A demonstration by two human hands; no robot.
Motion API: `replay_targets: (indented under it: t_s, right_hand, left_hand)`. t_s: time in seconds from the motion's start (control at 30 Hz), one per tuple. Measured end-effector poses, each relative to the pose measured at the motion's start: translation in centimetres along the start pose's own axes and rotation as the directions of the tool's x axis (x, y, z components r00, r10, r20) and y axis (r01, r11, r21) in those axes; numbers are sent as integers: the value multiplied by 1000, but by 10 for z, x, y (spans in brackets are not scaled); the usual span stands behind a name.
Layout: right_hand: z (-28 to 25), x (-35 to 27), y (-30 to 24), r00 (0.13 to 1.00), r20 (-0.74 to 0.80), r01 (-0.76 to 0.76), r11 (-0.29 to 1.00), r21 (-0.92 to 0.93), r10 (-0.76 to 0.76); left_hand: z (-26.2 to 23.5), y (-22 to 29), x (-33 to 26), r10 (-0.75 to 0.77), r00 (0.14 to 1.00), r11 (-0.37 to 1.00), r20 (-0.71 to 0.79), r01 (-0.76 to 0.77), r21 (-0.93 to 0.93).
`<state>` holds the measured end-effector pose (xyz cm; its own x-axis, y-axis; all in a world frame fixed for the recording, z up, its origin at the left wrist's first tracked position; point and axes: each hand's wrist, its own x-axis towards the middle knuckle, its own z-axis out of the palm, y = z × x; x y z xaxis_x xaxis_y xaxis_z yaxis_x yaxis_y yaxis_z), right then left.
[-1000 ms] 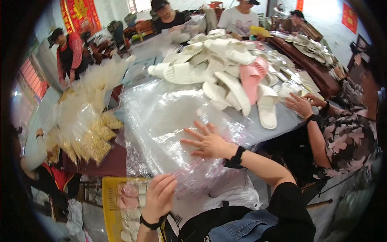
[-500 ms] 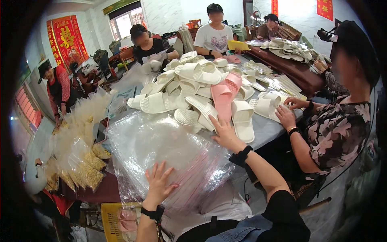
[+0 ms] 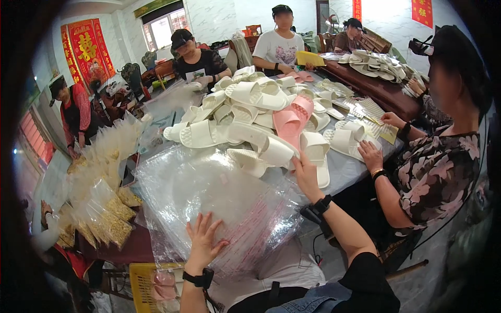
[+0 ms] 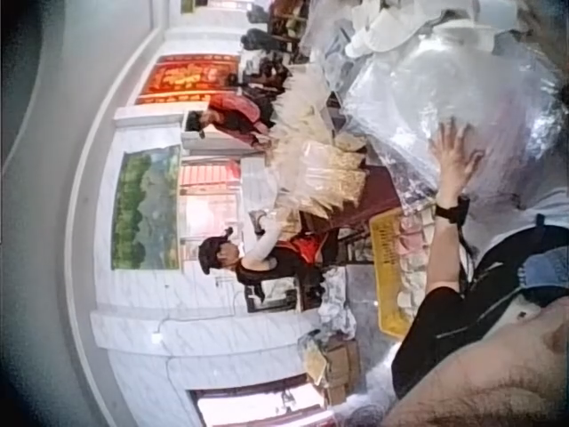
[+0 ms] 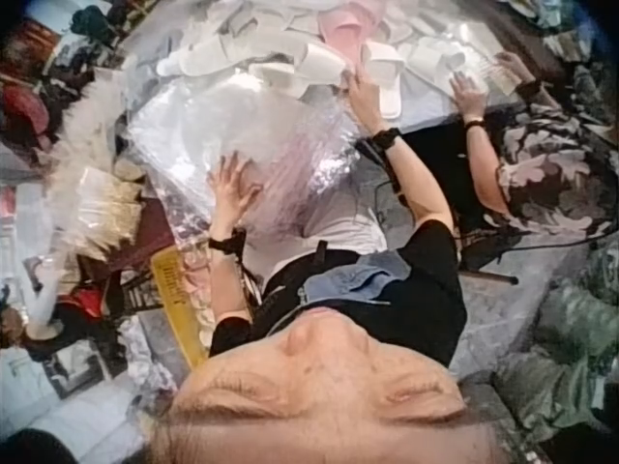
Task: Pairing and placing sandals into plastic bags for packaging.
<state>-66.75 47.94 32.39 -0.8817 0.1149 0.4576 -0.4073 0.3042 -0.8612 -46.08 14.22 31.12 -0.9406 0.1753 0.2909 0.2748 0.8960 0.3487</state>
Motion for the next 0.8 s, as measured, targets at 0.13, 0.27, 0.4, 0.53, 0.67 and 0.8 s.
replay_targets:
  t_s: [0.13,0.27,0.4,0.53,0.67,0.8]
  right_hand:
    - [-9,16,-29,991,-109,89,983,159,-72]
    - [-20,30,-72,998,-69,31,853,521,6]
    - [-28,38,-94,996,-54,-12,739,673,65]
    - [-55,57,-73,982,-162,144,935,325,-96]
    - [-71,60,-66,970,-216,76,984,-164,-111]
    - [-70,47,-34,995,-94,17,999,33,-14]
  left_hand:
    - [1,0,-1,13,1000,1000,-22,-13,3]
    - [2,0,-1,9,1000,1000,-20,-9,1]
    - [1,2,-2,-2,1000,1000,-26,2,5]
    - [4,0,0,15,999,1000,-30,-15,22]
    - [4,-2,-3,11,999,999,-37,-9,54]
    - [6,-3,-2,6,999,998,-45,-4,66]
